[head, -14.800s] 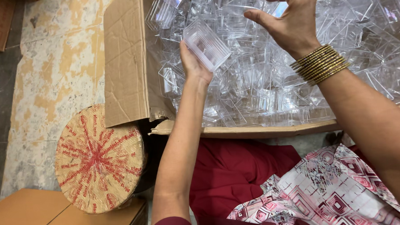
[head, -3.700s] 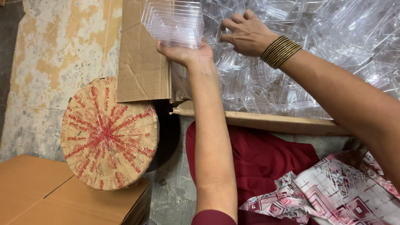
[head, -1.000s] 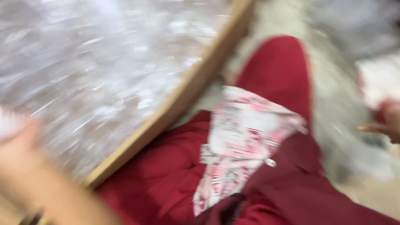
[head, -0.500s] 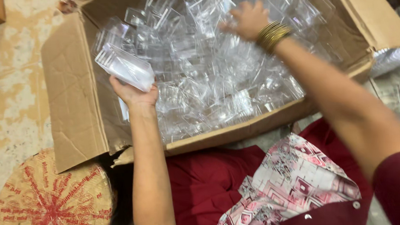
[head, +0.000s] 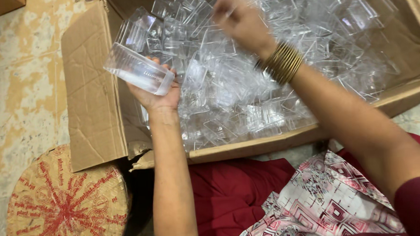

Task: The person sits on the floor with a large cardboard box of clear plastic boxes and repeatedly picks up loose boxes, aligns and nests them into stacks, and places the stacks back into the box. They occasionally turn a box over and set completed stacks aside.

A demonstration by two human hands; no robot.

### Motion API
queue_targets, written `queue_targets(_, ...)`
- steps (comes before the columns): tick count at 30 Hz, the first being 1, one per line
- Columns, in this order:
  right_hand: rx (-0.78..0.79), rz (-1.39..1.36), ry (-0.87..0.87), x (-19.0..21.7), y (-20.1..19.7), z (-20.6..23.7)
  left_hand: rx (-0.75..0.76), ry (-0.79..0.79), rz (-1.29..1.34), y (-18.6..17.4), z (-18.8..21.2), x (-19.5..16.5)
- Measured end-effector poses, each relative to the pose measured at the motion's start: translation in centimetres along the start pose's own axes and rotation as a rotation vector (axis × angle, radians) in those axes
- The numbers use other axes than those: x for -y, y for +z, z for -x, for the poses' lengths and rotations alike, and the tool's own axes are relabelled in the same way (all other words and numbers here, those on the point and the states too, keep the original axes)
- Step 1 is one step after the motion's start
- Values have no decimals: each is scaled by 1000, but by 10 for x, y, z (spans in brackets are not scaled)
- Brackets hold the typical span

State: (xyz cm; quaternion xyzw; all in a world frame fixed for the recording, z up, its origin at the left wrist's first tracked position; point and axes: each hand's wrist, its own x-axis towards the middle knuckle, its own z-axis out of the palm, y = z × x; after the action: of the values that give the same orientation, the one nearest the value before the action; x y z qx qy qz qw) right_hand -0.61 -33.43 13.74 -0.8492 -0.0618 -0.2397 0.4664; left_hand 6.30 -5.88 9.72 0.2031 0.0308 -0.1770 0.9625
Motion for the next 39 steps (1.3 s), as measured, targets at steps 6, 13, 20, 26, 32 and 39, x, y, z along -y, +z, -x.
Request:
queue_targets(6, 126, 701, 383, -49, -29, -6, -83, -24, -11, 10, 3, 4)
queue_targets(13, 294, 448, -366, -7, 42, 35, 126, 5, 87, 3, 10, 6)
queue_targets(20, -254, 111, 135, -55, -37, -10, 79, 9, 22, -2, 3, 10)
queue_targets(26, -16, 506, 70, -73, -63, 7, -199, -69, -9, -9, -9, 16)
queue_targets(32, 98, 888, -153, -57, 1, -28, -202, -138, -3, -18, -17, 14)
queue_targets(39, 114, 967, -94, -55, 9, -43, -207, -168, -34, -7, -10, 14)
